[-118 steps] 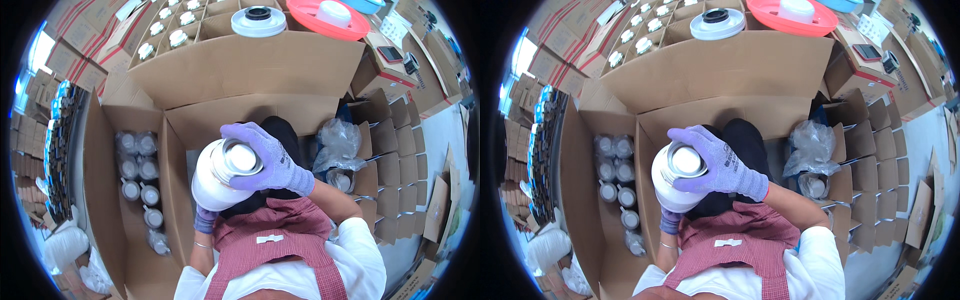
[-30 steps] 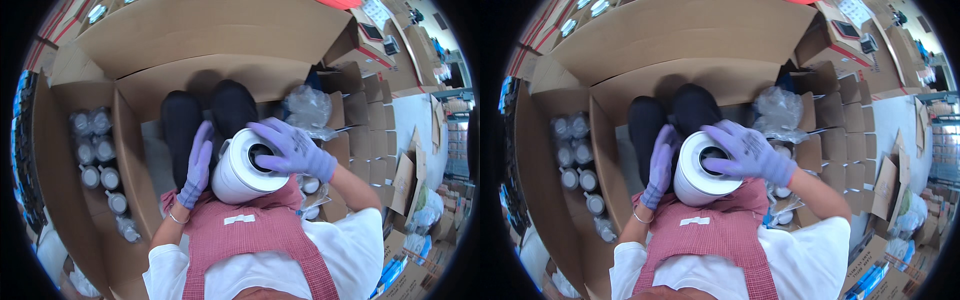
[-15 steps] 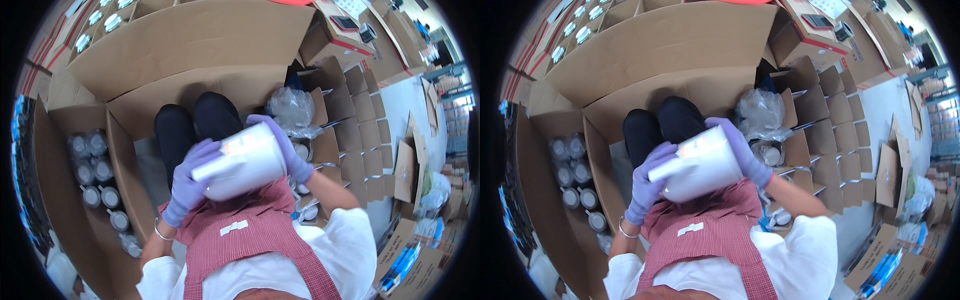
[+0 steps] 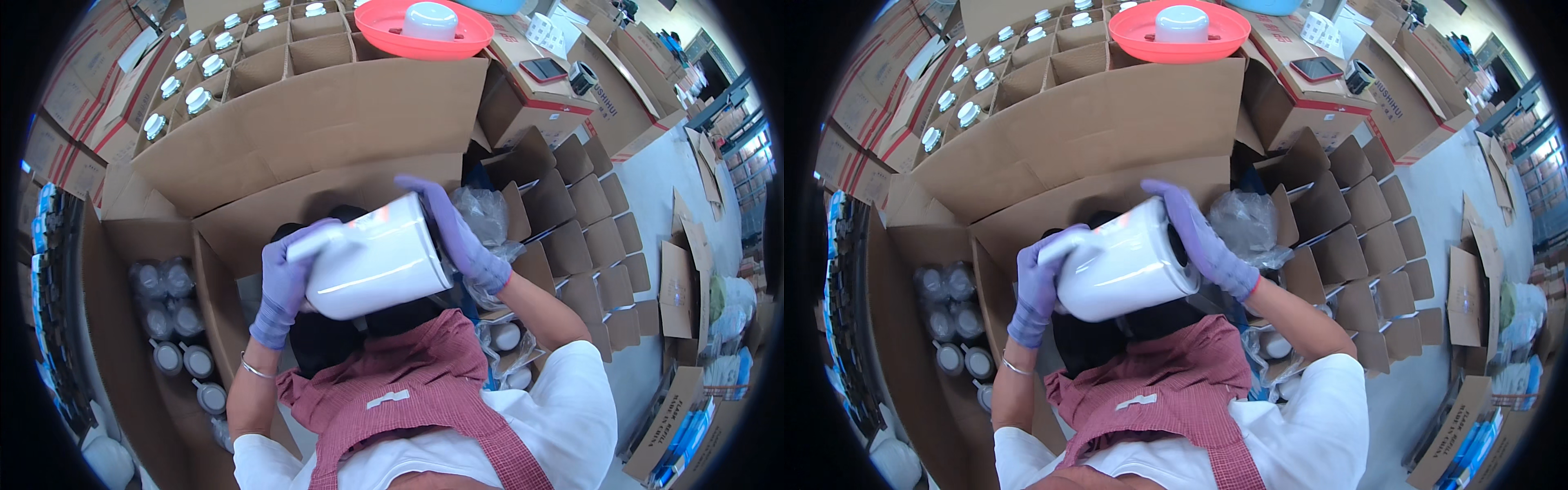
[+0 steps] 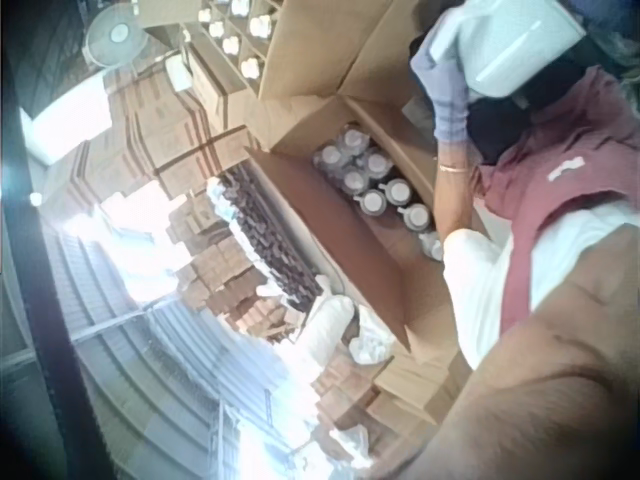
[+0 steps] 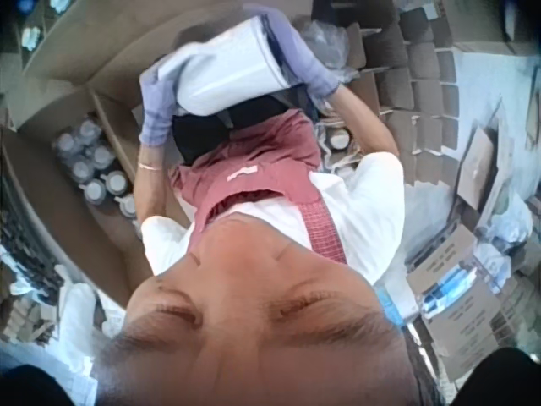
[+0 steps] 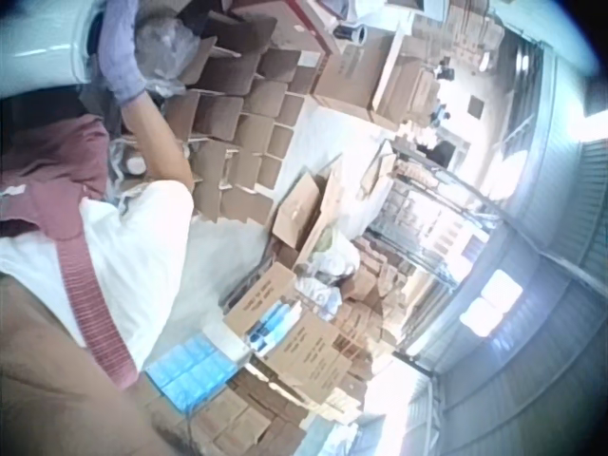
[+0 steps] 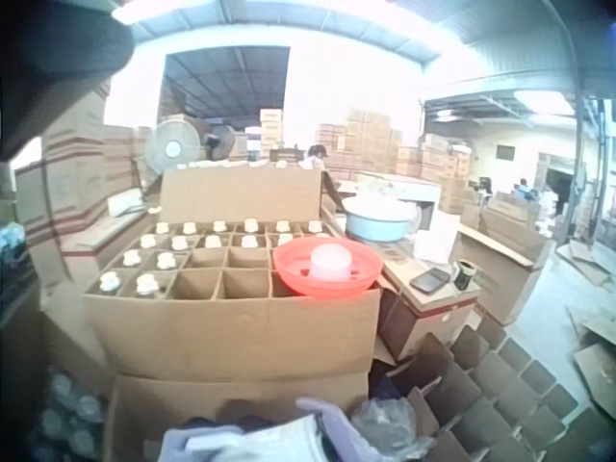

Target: The person assembles white ceramic mugs by inserting a black filter insert and a white lid into each mug. They then wrap each assembled mug in a clear plastic bag and place it into a cardboard box.

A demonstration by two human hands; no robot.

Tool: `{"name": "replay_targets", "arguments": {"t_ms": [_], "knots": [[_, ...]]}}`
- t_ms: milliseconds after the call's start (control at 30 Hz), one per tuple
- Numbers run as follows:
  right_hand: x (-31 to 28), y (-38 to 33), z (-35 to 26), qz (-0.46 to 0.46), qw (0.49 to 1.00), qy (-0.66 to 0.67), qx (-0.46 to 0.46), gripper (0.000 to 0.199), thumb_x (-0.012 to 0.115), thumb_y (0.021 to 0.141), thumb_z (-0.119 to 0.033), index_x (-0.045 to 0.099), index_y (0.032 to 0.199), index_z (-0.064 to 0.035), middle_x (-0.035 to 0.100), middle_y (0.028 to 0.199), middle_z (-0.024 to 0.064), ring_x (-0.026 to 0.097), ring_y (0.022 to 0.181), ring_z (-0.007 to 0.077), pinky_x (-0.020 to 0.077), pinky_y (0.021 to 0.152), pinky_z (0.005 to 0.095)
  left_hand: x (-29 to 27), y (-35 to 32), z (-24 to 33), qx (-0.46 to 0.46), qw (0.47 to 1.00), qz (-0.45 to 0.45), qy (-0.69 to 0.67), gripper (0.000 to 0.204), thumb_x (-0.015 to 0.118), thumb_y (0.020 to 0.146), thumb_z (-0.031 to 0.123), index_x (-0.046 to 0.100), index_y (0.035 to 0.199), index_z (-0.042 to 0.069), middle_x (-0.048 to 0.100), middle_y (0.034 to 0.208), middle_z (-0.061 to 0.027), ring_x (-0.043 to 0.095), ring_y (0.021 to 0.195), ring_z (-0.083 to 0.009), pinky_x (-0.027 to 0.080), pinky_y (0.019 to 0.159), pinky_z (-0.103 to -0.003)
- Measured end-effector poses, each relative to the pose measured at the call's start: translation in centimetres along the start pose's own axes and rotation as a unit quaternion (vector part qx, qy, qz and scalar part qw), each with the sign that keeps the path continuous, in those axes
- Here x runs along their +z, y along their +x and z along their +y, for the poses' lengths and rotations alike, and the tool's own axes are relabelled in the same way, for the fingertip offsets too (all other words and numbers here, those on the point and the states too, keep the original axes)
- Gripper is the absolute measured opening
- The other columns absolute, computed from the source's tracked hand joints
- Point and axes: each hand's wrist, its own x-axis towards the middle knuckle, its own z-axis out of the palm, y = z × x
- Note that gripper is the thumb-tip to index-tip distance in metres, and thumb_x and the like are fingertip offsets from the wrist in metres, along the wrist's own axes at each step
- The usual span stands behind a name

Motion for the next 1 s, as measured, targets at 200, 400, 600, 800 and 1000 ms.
{"name": "replay_targets", "arguments": {"t_ms": [200,400,600,800,1000], "knots": [[1.4,-0.6,3.7,-0.05,0.981,0.164,0.095,0.09,0.079,0.081,-0.016,0.028,0.154,-0.0084,0.037,0.152,0.0103,0.038,0.139,0.0242,0.0277,0.118,0.0355,2.0,0.1,2.0,0.415,0.822,0.014,0.39,0.021,0.063,0.081,0.011,0.072,0.1,0.006,0.072,0.11,-0.0098,0.066,0.11,-0.0278,0.043,0.107,-0.047],[-0.1,0.9,5.1,0.041,0.996,0.076,-0.005,0.057,0.043,0.104,-0.039,0.04,0.147,-0.0026,0.03,0.158,0.0144,0.027,0.146,0.0246,0.0251,0.118,0.0372,-0.9,1.2,-0.7,-0.023,0.998,0.058,0.011,0.028,0.057,0.094,0.016,0.072,0.108,-0.003,0.073,0.101,-0.0085,0.066,0.093,-0.0133,0.053,0.084,-0.027],[2.2,2.8,0.4,0.068,0.898,0.403,0.165,0.05,0.051,0.101,-0.02,0.038,0.149,-0.0098,0.041,0.145,0.0092,0.042,0.135,0.0254,0.0318,0.115,0.0344,1.3,1.7,0.9,0.356,0.882,0.073,0.301,0.018,0.062,0.082,0.007,0.073,0.094,0.003,0.074,0.104,-0.0125,0.067,0.108,-0.03,0.042,0.108,-0.045],[2.3,4.3,0.8,0.016,0.999,0.047,-0.007,0.051,0.051,0.101,-0.015,0.037,0.148,-0.0022,0.036,0.152,0.0128,0.038,0.14,0.0225,0.0319,0.115,0.0328,-1.8,2.5,-0.2,0.293,0.933,0.077,0.195,0.023,0.061,0.085,0.009,0.074,0.103,-0.001,0.074,0.104,-0.0132,0.068,0.107,-0.0258,0.044,0.105,-0.041],[1.3,6.0,-2.1,-0.112,0.985,0.047,-0.126,0.057,0.062,0.089,-0.02,0.048,0.142,-0.0077,0.035,0.153,0.0179,0.035,0.142,0.0343,0.0277,0.117,0.0451,-1.4,1.1,-0.5,0.147,0.972,0.177,0.038,0.03,0.055,0.093,0.013,0.072,0.109,-0.006,0.073,0.1,-0.0099,0.065,0.093,-0.0151,0.051,0.087,-0.03]]}}
